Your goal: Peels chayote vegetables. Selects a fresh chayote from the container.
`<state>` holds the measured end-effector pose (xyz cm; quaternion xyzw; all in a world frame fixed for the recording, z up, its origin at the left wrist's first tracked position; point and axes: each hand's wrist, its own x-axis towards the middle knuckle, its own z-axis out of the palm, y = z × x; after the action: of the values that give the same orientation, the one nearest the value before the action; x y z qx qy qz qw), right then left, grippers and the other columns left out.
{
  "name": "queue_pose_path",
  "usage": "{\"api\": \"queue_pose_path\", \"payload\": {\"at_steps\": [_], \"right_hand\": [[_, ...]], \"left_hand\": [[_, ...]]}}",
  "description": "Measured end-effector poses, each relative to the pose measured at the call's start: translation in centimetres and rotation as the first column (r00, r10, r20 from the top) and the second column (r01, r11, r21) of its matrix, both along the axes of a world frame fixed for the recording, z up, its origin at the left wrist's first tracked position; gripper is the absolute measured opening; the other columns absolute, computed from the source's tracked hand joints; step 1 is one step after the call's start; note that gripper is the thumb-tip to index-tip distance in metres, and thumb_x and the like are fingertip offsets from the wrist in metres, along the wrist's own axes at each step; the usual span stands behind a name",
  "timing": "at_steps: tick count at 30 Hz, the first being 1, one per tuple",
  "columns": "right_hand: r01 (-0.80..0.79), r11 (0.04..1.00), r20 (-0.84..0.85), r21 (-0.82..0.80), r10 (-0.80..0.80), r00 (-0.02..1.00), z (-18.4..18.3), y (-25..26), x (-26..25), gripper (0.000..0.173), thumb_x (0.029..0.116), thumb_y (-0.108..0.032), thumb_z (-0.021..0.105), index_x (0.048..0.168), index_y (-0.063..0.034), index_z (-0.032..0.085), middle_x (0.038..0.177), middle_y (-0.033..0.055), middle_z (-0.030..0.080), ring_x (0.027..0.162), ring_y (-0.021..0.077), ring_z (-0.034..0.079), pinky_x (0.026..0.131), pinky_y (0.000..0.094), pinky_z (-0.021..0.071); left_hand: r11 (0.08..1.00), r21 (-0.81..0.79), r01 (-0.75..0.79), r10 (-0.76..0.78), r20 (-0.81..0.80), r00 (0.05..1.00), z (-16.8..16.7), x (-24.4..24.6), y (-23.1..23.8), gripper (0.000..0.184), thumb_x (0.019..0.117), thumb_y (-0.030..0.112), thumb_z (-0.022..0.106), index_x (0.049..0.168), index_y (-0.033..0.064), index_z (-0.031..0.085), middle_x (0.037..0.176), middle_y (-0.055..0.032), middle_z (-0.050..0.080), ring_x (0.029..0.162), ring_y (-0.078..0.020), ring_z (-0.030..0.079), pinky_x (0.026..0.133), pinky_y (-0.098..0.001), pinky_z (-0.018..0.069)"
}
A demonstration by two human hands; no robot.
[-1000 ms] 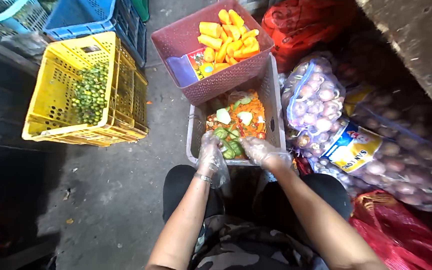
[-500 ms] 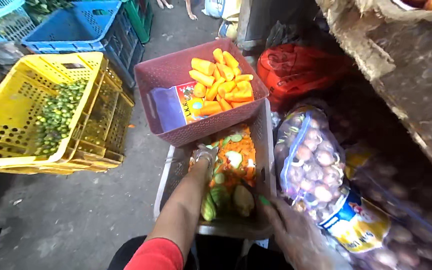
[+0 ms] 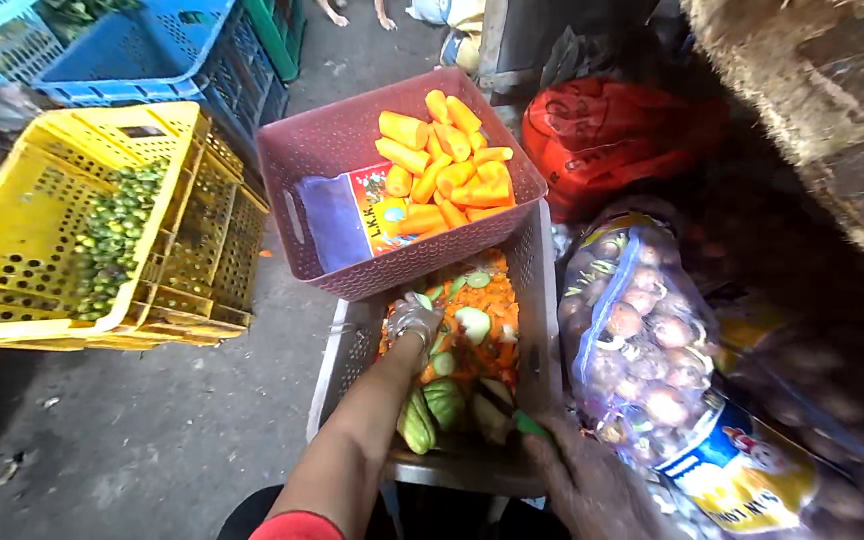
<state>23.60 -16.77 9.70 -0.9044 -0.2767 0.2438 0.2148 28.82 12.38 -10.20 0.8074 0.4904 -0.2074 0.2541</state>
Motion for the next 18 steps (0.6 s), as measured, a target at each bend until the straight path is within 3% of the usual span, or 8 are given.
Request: {"api": "queue_pose_path", "payload": {"at_steps": [3, 5, 6, 8, 9, 11, 15, 18], "right_hand": [[0.08, 0.995, 0.084, 0.066, -0.085, 0.993, -0.8, 0.5, 0.2, 0.052, 0.1067, -0.049, 0.042, 0.131, -0.0104, 0.066, 0.105, 0.0151, 0.075, 0.091, 0.0343, 0.074, 0.079, 0.06, 0.0576], [0.112, 0.979, 0.118, 0.168, -0.132, 0.984, -0.7, 0.8, -0.2, 0.05, 0.1082, -0.044, 0.042, 0.129, -0.0067, 0.067, 0.109, 0.0173, 0.074, 0.098, 0.0345, 0.073, 0.084, 0.0582, 0.0574], [0.119, 0.97, 0.104, 0.213, -0.143, 0.984, -0.7, 0.9, -0.5, 0.048, 0.1087, -0.043, 0.041, 0.127, -0.0065, 0.067, 0.11, 0.0172, 0.073, 0.1, 0.0333, 0.072, 0.087, 0.0562, 0.0568], [0.11, 0.954, 0.072, 0.279, -0.135, 0.988, -0.2, 1.1, -1.2, 0.047, 0.1088, -0.037, 0.04, 0.126, -0.0036, 0.067, 0.107, 0.0198, 0.073, 0.102, 0.0343, 0.071, 0.089, 0.0562, 0.0555], [0.097, 0.95, 0.05, 0.297, -0.117, 0.992, -0.1, 1.4, -1.6, 0.046, 0.1086, -0.036, 0.039, 0.126, -0.0036, 0.067, 0.106, 0.019, 0.073, 0.1, 0.0329, 0.071, 0.088, 0.0547, 0.0552], [0.034, 0.937, 0.052, 0.348, -0.055, 0.997, -0.2, 2.1, -3.5, 0.048, 0.1088, -0.037, 0.038, 0.123, -0.0019, 0.068, 0.101, 0.0188, 0.073, 0.094, 0.0323, 0.072, 0.084, 0.0536, 0.0558], [-0.176, 0.907, 0.207, 0.383, 0.102, 0.973, -0.7, 3.5, -9.1, 0.058, 0.1077, -0.05, 0.037, 0.115, -0.0042, 0.071, 0.082, 0.0135, 0.073, 0.072, 0.0308, 0.073, 0.062, 0.0518, 0.0587], [-0.222, 0.908, 0.188, 0.355, 0.163, 0.968, -1.6, 3.9, -11.4, 0.054, 0.1073, -0.05, 0.041, 0.115, -0.006, 0.071, 0.084, 0.0111, 0.074, 0.073, 0.0285, 0.074, 0.064, 0.0494, 0.0597]], "left_hand": [[0.972, -0.118, 0.203, -0.185, 0.146, 0.972, 6.2, -2.4, -0.8, 0.097, 0.0897, 0.065, 0.062, 0.162, 0.0127, 0.023, 0.154, -0.0267, 0.042, 0.134, -0.0454, 0.05, 0.108, -0.0646, 0.0408], [0.909, -0.314, 0.275, -0.164, 0.338, 0.927, 10.6, -5.1, -1.5, 0.085, 0.099, 0.056, 0.055, 0.163, 0.0137, 0.019, 0.155, -0.0225, 0.043, 0.139, -0.0374, 0.048, 0.113, -0.0578, 0.0394], [0.85, -0.46, 0.255, -0.02, 0.456, 0.89, 12.9, -7.2, -2.1, 0.071, 0.1047, 0.047, 0.05, 0.162, 0.016, 0.023, 0.152, -0.0169, 0.048, 0.135, -0.028, 0.052, 0.111, -0.048, 0.0434], [0.583, -0.8, 0.14, 0.509, 0.494, 0.705, 16.8, -11.3, -4.2, 0.044, 0.1097, 0.046, 0.036, 0.137, 0.0157, 0.052, 0.109, -0.0078, 0.066, 0.091, -0.0147, 0.066, 0.075, -0.0297, 0.0566], [0.389, -0.911, 0.139, 0.694, 0.389, 0.606, 18.1, -13.2, -4.7, 0.052, 0.1078, 0.055, 0.032, 0.125, 0.0121, 0.057, 0.094, -0.0093, 0.066, 0.077, -0.0174, 0.066, 0.062, -0.0298, 0.0569], [0.139, -0.968, 0.208, 0.853, 0.224, 0.472, 19.4, -16.9, -4.8, 0.069, 0.1017, 0.069, 0.026, 0.124, 0.0119, 0.058, 0.09, -0.0117, 0.066, 0.074, -0.0215, 0.067, 0.06, -0.0318, 0.0576], [0.128, -0.955, 0.269, 0.953, 0.193, 0.232, 18.7, -20.3, -6.0, 0.075, 0.0996, 0.072, 0.013, 0.131, 0.0191, 0.055, 0.092, -0.0112, 0.068, 0.077, -0.0223, 0.069, 0.064, -0.034, 0.0594], [0.123, -0.979, 0.162, 0.98, 0.146, 0.136, 17.2, -20.1, -6.8, 0.077, 0.0981, 0.075, 0.017, 0.122, 0.0131, 0.056, 0.086, -0.0119, 0.066, 0.07, -0.0215, 0.067, 0.059, -0.0333, 0.0581]]}}
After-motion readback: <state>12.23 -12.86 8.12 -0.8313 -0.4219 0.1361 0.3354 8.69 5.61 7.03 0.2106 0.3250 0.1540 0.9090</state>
